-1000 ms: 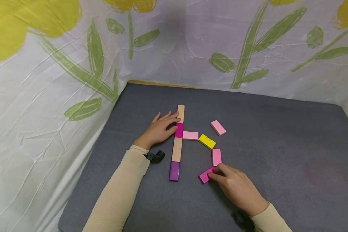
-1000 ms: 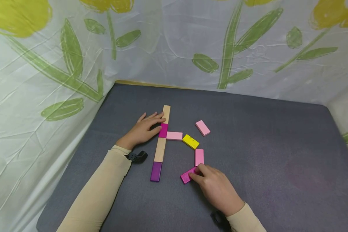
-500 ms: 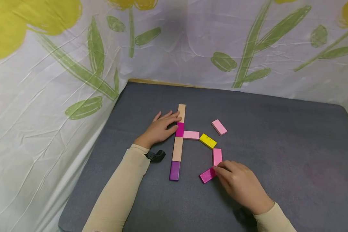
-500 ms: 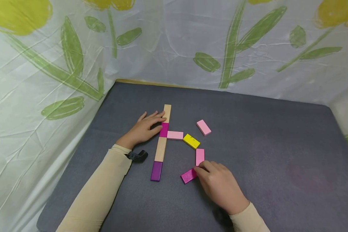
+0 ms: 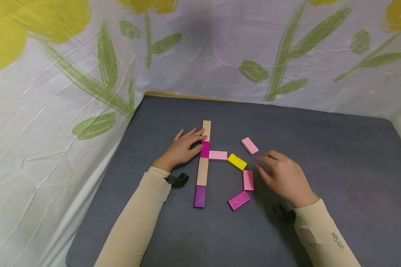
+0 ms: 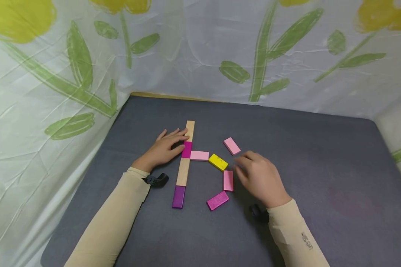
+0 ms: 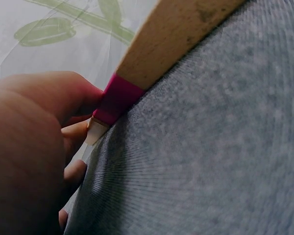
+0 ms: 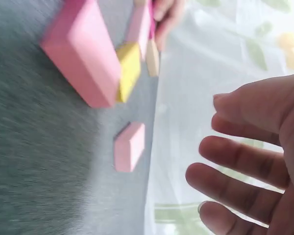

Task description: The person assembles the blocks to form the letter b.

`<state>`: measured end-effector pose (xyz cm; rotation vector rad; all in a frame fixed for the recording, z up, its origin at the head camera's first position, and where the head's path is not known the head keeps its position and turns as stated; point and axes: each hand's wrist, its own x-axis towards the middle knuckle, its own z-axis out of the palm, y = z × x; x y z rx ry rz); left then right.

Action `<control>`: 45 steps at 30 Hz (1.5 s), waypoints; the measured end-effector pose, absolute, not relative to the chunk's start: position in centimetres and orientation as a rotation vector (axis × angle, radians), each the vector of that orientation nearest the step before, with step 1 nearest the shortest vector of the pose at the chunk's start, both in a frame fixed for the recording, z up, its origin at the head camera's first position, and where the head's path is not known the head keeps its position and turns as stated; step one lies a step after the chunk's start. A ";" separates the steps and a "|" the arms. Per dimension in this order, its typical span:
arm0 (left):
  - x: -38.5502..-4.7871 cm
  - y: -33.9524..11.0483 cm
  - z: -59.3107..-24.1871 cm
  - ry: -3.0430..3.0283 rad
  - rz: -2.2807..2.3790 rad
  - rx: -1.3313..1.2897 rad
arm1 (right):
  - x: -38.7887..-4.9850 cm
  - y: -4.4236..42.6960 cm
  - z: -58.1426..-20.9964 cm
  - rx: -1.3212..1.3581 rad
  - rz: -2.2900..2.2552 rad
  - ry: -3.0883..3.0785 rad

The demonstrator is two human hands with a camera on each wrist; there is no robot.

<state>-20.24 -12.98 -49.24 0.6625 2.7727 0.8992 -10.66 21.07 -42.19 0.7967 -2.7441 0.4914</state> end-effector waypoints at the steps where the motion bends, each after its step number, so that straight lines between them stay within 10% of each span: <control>1: -20.2 -13.0 -49.3 2.775 0.897 0.662 | -11.1 21.0 -42.1 0.773 0.501 -2.756; 45: -20.5 -13.2 -49.8 2.784 0.896 0.682 | -17.0 19.4 -45.6 0.294 0.809 -3.049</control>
